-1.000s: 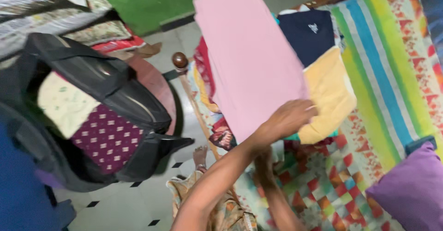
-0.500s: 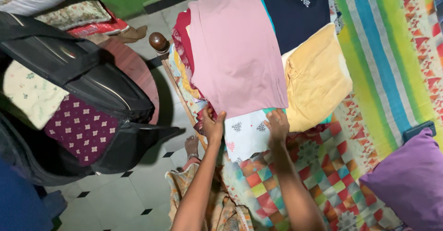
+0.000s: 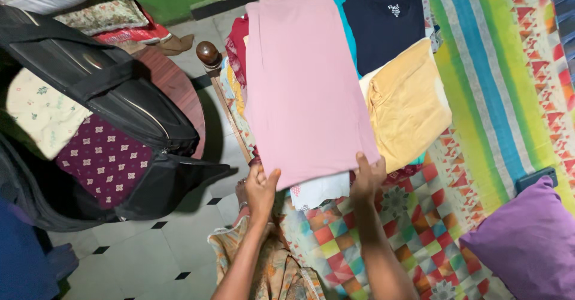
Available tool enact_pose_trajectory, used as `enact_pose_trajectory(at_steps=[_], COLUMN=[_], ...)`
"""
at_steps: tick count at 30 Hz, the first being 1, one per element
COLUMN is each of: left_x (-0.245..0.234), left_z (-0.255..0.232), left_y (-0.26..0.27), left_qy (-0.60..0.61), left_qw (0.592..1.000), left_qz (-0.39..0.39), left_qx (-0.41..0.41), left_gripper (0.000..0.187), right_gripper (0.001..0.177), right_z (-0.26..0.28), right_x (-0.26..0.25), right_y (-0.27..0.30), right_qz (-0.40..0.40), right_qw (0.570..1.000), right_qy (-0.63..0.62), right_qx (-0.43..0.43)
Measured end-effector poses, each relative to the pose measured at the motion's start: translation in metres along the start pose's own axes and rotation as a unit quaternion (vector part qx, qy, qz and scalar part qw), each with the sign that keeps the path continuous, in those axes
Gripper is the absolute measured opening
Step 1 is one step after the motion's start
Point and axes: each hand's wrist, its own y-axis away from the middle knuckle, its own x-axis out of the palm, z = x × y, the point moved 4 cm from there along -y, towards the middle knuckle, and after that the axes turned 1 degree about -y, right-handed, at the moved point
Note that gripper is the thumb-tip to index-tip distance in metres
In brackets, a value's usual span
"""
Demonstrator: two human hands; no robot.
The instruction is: The person picks up several clothing items from a bed, including shirts and undergarments, and packs them into a black duffel bag on the floor.
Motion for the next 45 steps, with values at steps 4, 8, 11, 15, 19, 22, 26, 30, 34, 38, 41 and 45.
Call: enact_pose_trajectory(at_steps=[4,8,11,15,19,22,26,30,34,38,41,45], left_x=[-0.013,-0.020,-0.024,-0.028,-0.025,-0.037,-0.035,-0.013,-0.003,-0.019,-0.028,-0.028], left_z=[0.036,0.110,0.159,0.161,0.084,0.045,0.020,-0.025,-0.053,-0.031,0.007,0.058], left_y=[0.035,0.039,0.023,0.010,0.017,0.016,-0.022,-0.083,-0.104,-0.071,-0.055,-0.071], left_qy=[-0.129,-0.056,-0.022,-0.007,-0.033,0.034,0.106,0.221,0.151,-0.068,-0.105,-0.090], left_qw=[0.991,0.993,0.990,0.987,0.992,0.982,0.977,0.957,0.987,0.991,0.987,0.992], left_qz=[-0.026,-0.021,-0.017,0.008,0.051,0.078,0.117,0.091,0.033,-0.045,-0.089,-0.078], left_qx=[-0.034,-0.097,-0.140,-0.160,-0.108,-0.167,-0.142,-0.164,-0.047,0.110,0.083,-0.036], left_gripper=[0.023,0.018,0.019,0.032,0.071,0.077,0.037,0.045,0.050,0.055,0.061,0.069], right_gripper=[0.035,0.028,0.026,0.024,0.038,0.046,0.041,0.040,0.047,0.045,0.049,0.061], right_z=[-0.019,-0.060,-0.082,-0.070,-0.012,0.030,0.041,0.043,0.036,0.004,-0.023,-0.032], right_x=[-0.040,-0.073,-0.085,-0.080,-0.043,-0.015,0.014,0.060,0.076,0.036,0.009,0.008], right_y=[0.018,0.030,0.025,0.023,0.042,0.043,0.003,-0.046,-0.071,-0.069,-0.070,-0.073], right_qz=[-0.064,-0.063,-0.052,-0.041,-0.025,0.027,0.056,0.162,0.184,0.148,0.085,0.130], right_qw=[0.995,0.987,0.986,0.973,0.981,0.978,0.983,0.983,0.977,0.964,0.958,0.914], right_qy=[0.074,0.117,0.122,0.218,0.187,0.204,0.172,0.083,0.104,0.207,0.263,0.363], right_qx=[0.037,0.089,0.096,0.059,0.041,-0.036,0.006,0.029,-0.021,-0.076,-0.075,-0.125])
